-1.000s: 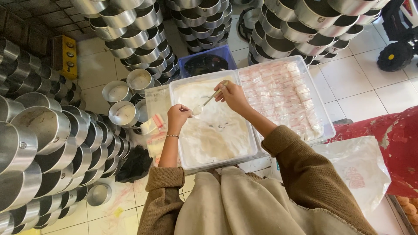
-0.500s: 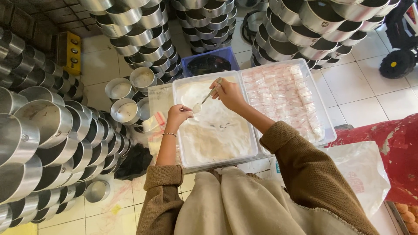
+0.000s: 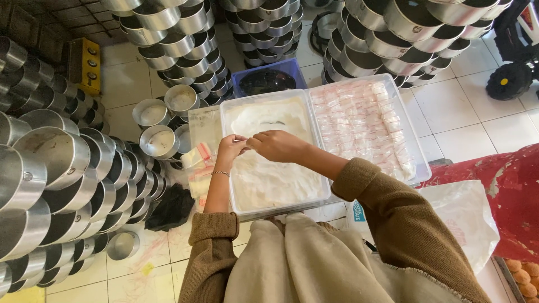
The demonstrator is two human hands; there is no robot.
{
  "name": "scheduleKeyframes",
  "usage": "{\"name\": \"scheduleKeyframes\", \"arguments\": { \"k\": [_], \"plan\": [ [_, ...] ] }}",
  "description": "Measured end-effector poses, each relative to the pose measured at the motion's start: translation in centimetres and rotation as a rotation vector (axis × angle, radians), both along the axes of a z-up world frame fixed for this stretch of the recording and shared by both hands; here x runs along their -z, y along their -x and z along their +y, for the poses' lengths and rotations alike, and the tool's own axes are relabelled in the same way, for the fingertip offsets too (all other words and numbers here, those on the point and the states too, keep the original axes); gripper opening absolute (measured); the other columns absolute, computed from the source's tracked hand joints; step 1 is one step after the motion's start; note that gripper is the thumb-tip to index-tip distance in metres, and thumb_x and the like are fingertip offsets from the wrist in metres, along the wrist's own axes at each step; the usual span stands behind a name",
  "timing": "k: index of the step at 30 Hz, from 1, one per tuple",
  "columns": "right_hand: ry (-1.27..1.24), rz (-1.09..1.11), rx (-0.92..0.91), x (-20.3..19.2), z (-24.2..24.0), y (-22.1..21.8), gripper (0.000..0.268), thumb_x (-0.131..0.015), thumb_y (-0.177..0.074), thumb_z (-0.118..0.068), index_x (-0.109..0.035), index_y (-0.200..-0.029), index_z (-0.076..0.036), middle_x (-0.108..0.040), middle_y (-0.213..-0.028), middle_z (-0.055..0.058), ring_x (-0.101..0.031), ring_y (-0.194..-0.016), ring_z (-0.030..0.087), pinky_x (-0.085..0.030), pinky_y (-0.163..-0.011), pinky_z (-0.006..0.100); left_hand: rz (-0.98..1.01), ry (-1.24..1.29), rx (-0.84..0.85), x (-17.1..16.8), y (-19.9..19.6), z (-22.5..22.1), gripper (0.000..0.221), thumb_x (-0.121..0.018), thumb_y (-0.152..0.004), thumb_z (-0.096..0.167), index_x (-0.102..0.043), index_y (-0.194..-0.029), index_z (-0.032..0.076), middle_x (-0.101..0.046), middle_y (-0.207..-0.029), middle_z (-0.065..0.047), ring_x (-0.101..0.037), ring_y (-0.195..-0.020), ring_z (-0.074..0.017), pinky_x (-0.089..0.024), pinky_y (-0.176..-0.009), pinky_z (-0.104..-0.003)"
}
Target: The person places small white items into plastic bags by hand and using a spoon, and then arranges the bags inside a larger container.
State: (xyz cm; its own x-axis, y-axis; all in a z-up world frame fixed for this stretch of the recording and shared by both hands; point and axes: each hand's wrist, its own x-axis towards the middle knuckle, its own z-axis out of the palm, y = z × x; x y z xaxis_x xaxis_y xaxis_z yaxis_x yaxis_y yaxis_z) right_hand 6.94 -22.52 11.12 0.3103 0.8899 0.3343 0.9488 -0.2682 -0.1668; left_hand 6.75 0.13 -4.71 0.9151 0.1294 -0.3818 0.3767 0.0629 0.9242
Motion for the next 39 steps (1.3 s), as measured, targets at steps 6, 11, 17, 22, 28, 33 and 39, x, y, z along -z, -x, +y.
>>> {"name": "scheduleKeyframes", "arguments": {
  "k": [6,11,17,22,28,33,39],
  "plan": [
    [-0.272,-0.007,0.035,-0.7,-1.8,-0.3,0.012,-0.061,-0.103,-0.012,-0.065,-0.111,-0.005,-0.072,-0.103,0.011,-0.072,-0.094,0.026,-0.059,-0.087,0.039,0.012,-0.083,-0.005,0.7,0.2,0.3,0.013,-0.074,-0.088,0.01,-0.071,-0.095,0.0,-0.077,-0.084,-0.007,-0.077,-0.076,-0.0147,-0.054,-0.063,-0.022],
    [-0.26,0.019,0.171,0.1,-6.2,1.8,0.014,-0.06,-0.104,-0.013,-0.068,-0.114,-0.006,-0.073,-0.103,0.01,-0.071,-0.097,0.026,-0.059,-0.086,0.039,-0.078,-0.287,-0.083,-0.1,0.8,-0.7,0.015,-0.075,-0.083,0.013,-0.071,-0.085,-0.001,-0.075,-0.076,-0.009,-0.073,-0.067,-0.0153,-0.054,-0.062,-0.025],
    [0.241,0.252,0.329,9.9,-11.0,7.1,0.031,-0.065,-0.099,-0.025,-0.067,-0.128,-0.015,-0.066,-0.121,0.011,-0.059,-0.111,0.024,-0.051,-0.09,0.04,-0.23,-0.58,-0.19,-1.1,1.5,-1.5,0.023,-0.079,-0.079,0.021,-0.073,-0.08,-0.001,-0.073,-0.073,-0.009,-0.068,-0.066,-0.0166,-0.052,-0.064,-0.029],
    [0.143,-0.049,0.078,14.1,-14.3,11.6,0.033,-0.065,-0.101,-0.018,-0.067,-0.134,-0.018,-0.063,-0.117,0.005,-0.058,-0.106,0.019,-0.05,-0.094,0.036,-0.262,-0.426,-0.169,2.3,0.9,-1.0,0.023,-0.077,-0.081,0.021,-0.073,-0.083,-0.001,-0.071,-0.073,-0.005,-0.063,-0.067,-0.014,-0.05,-0.063,-0.029],
    [0.106,0.224,0.069,7.1,-13.7,13.0,0.037,-0.07,-0.091,-0.033,-0.066,-0.122,-0.012,-0.06,-0.116,0.008,-0.057,-0.107,0.026,-0.045,-0.094,0.042,-0.072,-0.083,-0.118,2.4,1.1,-1.3,0.021,-0.073,-0.087,0.021,-0.073,-0.081,0.001,-0.066,-0.077,0.002,-0.053,-0.069,-0.0075,-0.043,-0.061,-0.023],
    [0.072,0.379,0.08,8.9,-13.3,10.9,0.039,-0.071,-0.093,-0.04,-0.067,-0.12,-0.013,-0.061,-0.114,0.011,-0.059,-0.106,0.025,-0.045,-0.096,0.046,0.044,0.163,-0.058,0.1,2.8,-2.8,0.015,-0.072,-0.088,0.022,-0.069,-0.081,0.009,-0.062,-0.075,0.004,-0.048,-0.063,-0.0028,-0.034,-0.052,-0.02],
    [-0.272,0.574,0.519,5.9,-8.6,5.9,0.042,-0.073,-0.093,-0.025,-0.062,-0.13,-0.01,-0.061,-0.112,0.011,-0.062,-0.098,0.024,-0.054,-0.085,0.038,0.044,0.188,0.0,-1.3,3.8,-4.1,0.016,-0.073,-0.087,0.02,-0.065,-0.077,0.011,-0.06,-0.074,0.005,-0.047,-0.063,-0.0036,-0.036,-0.054,-0.02]
  ]
}}
